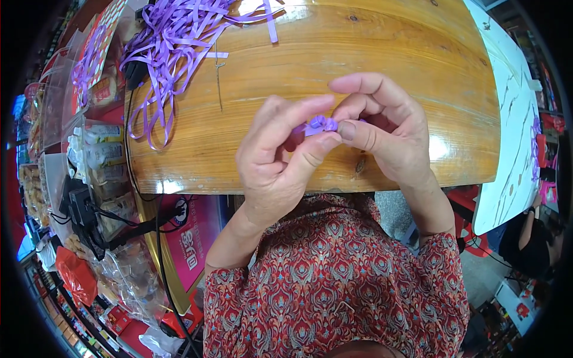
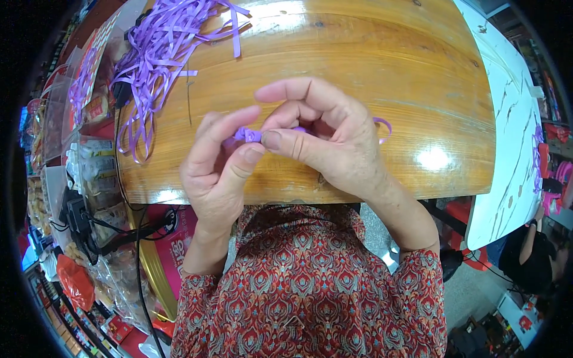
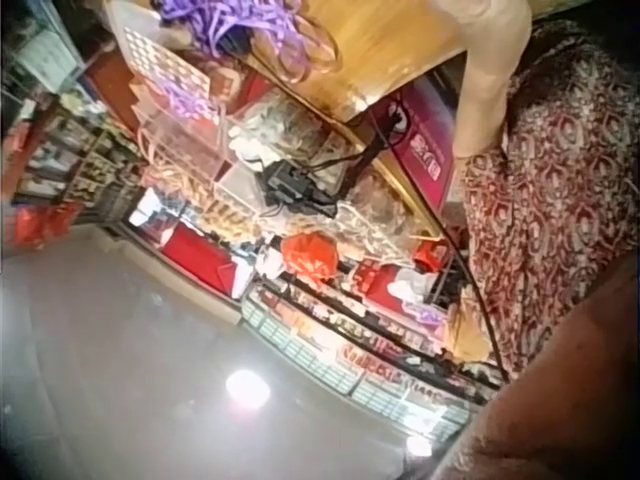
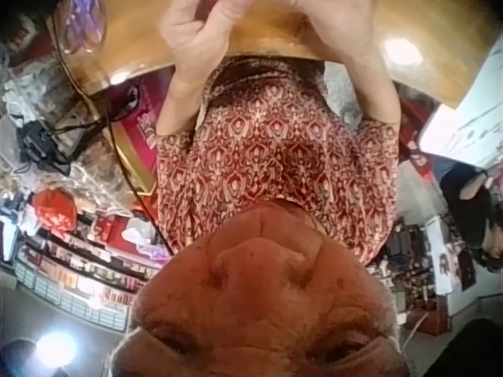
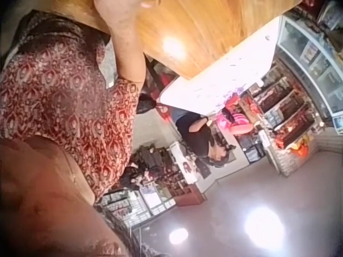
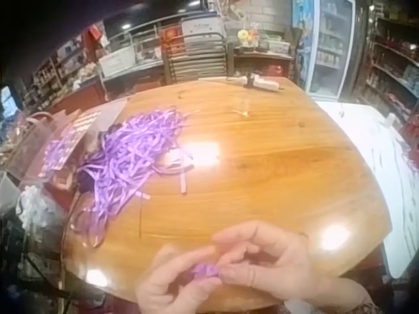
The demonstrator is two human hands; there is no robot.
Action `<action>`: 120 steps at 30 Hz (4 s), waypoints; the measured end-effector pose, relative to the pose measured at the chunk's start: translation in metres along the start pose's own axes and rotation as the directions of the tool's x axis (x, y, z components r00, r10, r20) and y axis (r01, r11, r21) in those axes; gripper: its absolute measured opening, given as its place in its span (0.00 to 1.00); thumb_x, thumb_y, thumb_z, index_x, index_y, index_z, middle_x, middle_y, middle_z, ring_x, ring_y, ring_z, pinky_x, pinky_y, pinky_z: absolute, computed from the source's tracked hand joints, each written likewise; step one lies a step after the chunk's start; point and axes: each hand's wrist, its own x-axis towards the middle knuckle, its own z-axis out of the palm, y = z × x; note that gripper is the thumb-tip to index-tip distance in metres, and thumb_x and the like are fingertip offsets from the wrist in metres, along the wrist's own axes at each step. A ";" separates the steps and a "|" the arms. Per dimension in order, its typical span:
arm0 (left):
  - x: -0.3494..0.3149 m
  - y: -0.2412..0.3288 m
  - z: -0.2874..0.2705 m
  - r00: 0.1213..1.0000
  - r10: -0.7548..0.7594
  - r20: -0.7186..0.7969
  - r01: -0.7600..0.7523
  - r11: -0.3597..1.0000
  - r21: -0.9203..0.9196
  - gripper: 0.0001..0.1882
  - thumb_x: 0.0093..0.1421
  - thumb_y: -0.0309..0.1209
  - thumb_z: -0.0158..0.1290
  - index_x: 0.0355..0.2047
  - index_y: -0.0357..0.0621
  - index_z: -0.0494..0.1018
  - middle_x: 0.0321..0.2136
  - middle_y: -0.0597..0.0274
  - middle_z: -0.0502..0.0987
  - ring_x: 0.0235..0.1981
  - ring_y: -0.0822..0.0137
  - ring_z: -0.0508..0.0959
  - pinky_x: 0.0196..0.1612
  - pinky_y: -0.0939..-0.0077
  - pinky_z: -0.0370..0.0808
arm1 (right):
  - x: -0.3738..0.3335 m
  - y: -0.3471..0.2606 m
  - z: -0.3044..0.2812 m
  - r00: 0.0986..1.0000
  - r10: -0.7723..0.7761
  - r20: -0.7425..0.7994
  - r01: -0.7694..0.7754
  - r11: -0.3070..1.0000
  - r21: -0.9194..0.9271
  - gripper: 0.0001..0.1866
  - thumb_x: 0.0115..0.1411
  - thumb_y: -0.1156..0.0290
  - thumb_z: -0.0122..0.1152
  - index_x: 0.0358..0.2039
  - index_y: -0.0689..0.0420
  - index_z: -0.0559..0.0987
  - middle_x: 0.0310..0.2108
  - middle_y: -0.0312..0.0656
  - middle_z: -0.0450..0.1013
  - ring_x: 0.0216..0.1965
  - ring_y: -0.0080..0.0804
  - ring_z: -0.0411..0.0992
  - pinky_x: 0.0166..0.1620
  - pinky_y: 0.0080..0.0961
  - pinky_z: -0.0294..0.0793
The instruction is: Tying individual knots into thin purple plastic ribbons while sitting at a table.
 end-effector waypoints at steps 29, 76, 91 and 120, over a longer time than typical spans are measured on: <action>0.004 -0.003 0.002 0.977 -0.167 -0.136 0.036 0.750 -0.660 0.13 0.63 0.33 0.44 0.44 0.37 0.68 0.44 0.49 0.73 0.47 0.55 0.72 0.55 0.56 0.64 | -0.018 0.038 0.031 0.995 -0.097 -0.021 0.094 0.989 -0.114 0.10 0.58 0.80 0.55 0.41 0.63 0.76 0.31 0.36 0.73 0.32 0.19 0.70 0.37 0.16 0.70; -0.022 0.006 0.010 0.942 -0.330 0.062 0.317 0.815 -0.484 0.08 0.65 0.29 0.44 0.42 0.39 0.65 0.27 0.64 0.73 0.24 0.80 0.68 0.26 0.88 0.64 | -0.014 0.016 0.012 0.921 -0.360 -0.150 0.324 0.921 -0.218 0.10 0.59 0.77 0.54 0.40 0.67 0.75 0.36 0.43 0.72 0.31 0.20 0.70 0.29 0.11 0.66; -0.023 -0.005 0.007 0.968 -0.242 0.065 0.248 0.886 -0.391 0.06 0.62 0.23 0.48 0.38 0.35 0.71 0.32 0.66 0.72 0.33 0.79 0.71 0.37 0.86 0.69 | -0.019 0.005 0.004 0.917 -0.392 0.073 0.343 0.681 -0.647 0.18 0.41 0.73 0.70 0.36 0.61 0.80 0.24 0.36 0.71 0.25 0.24 0.68 0.28 0.18 0.64; -0.026 -0.003 0.005 0.974 -0.219 0.064 0.225 0.871 -0.436 0.06 0.56 0.21 0.54 0.36 0.35 0.74 0.26 0.68 0.69 0.27 0.79 0.66 0.31 0.86 0.63 | -0.014 0.006 -0.002 0.896 -0.408 0.176 0.431 0.698 -0.573 0.19 0.40 0.71 0.70 0.35 0.60 0.81 0.26 0.38 0.72 0.27 0.26 0.69 0.27 0.17 0.65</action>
